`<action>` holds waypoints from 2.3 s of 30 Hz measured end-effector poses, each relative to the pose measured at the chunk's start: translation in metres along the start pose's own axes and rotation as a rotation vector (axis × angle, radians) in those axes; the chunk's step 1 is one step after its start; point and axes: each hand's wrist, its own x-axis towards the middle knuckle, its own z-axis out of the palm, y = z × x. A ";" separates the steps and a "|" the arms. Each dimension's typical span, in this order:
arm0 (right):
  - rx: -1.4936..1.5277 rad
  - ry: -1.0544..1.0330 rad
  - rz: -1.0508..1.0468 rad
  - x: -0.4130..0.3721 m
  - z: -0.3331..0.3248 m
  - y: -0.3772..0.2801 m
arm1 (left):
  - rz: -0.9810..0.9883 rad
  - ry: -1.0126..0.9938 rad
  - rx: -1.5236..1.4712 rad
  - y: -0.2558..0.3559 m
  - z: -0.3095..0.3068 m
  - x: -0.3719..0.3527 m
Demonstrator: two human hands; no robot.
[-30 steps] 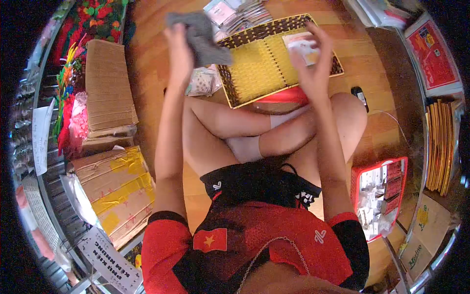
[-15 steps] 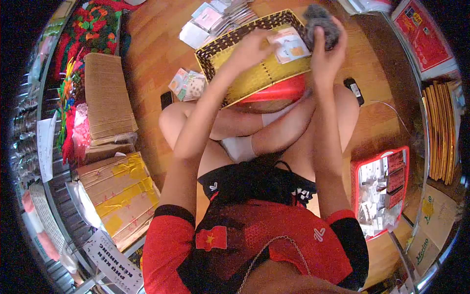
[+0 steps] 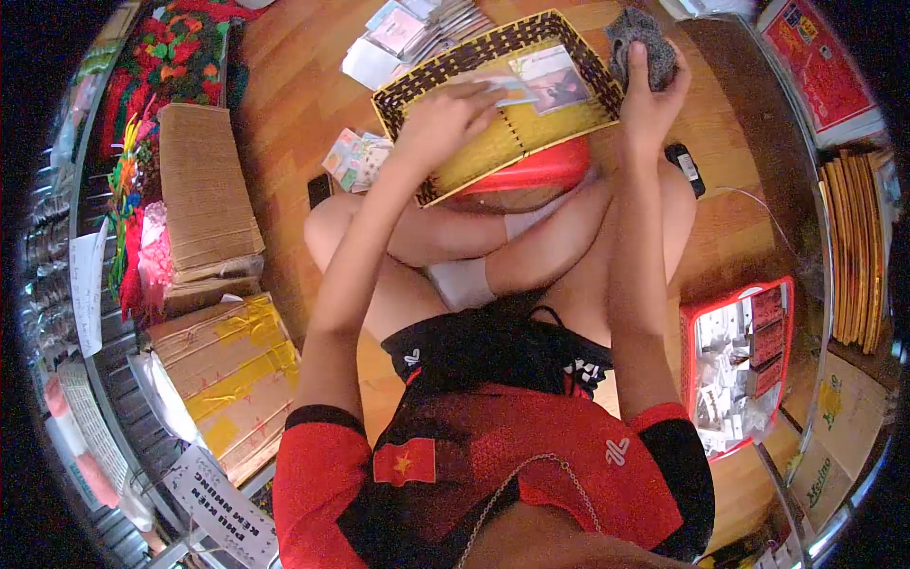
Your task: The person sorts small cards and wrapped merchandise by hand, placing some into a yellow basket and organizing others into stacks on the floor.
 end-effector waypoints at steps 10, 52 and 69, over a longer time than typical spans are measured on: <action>-0.209 -0.417 0.037 -0.030 0.019 -0.013 | -0.121 -0.041 0.031 -0.019 0.004 -0.064; -0.914 -1.508 -0.380 -0.073 0.106 0.070 | -0.277 -0.152 0.147 -0.005 0.024 -0.082; -0.810 -1.552 -0.318 -0.080 0.104 0.061 | -0.311 -0.135 0.133 -0.004 0.023 -0.079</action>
